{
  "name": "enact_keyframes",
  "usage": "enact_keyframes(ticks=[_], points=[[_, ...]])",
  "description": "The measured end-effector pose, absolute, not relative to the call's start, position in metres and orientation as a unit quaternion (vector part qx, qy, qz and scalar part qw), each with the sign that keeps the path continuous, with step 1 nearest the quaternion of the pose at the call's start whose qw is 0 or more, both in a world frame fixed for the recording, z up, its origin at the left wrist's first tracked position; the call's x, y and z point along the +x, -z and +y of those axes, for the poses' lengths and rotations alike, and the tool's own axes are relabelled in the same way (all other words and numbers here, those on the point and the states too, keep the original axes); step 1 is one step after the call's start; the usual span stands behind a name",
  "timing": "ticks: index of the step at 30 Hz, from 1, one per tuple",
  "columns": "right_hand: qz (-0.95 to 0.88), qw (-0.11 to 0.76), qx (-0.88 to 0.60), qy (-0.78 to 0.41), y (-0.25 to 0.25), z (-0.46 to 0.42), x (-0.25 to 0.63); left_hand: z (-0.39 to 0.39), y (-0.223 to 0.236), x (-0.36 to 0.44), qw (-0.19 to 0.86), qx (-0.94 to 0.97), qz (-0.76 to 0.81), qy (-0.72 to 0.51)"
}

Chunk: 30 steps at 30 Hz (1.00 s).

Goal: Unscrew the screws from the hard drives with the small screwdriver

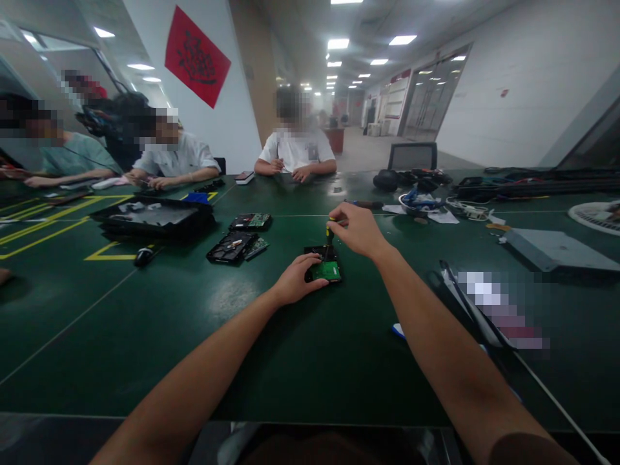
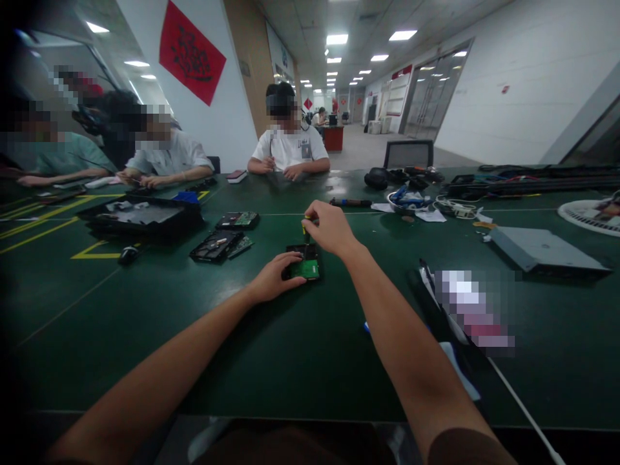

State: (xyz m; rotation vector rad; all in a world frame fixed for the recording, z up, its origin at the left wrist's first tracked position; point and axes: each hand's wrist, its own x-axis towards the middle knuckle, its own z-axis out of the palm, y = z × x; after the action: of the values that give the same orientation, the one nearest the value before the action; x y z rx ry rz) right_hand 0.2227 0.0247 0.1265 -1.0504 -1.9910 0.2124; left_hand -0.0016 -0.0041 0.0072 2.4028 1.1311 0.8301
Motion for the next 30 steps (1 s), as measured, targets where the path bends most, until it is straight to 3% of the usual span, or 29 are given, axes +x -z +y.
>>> enact_keyframes(ticks=[30], points=[[-0.797, 0.414, -0.433, -0.069, -0.1273, 0.0247, 0.2247, -0.0022, -0.0052, -0.001, 0.187, 0.849, 0.4, -0.29]])
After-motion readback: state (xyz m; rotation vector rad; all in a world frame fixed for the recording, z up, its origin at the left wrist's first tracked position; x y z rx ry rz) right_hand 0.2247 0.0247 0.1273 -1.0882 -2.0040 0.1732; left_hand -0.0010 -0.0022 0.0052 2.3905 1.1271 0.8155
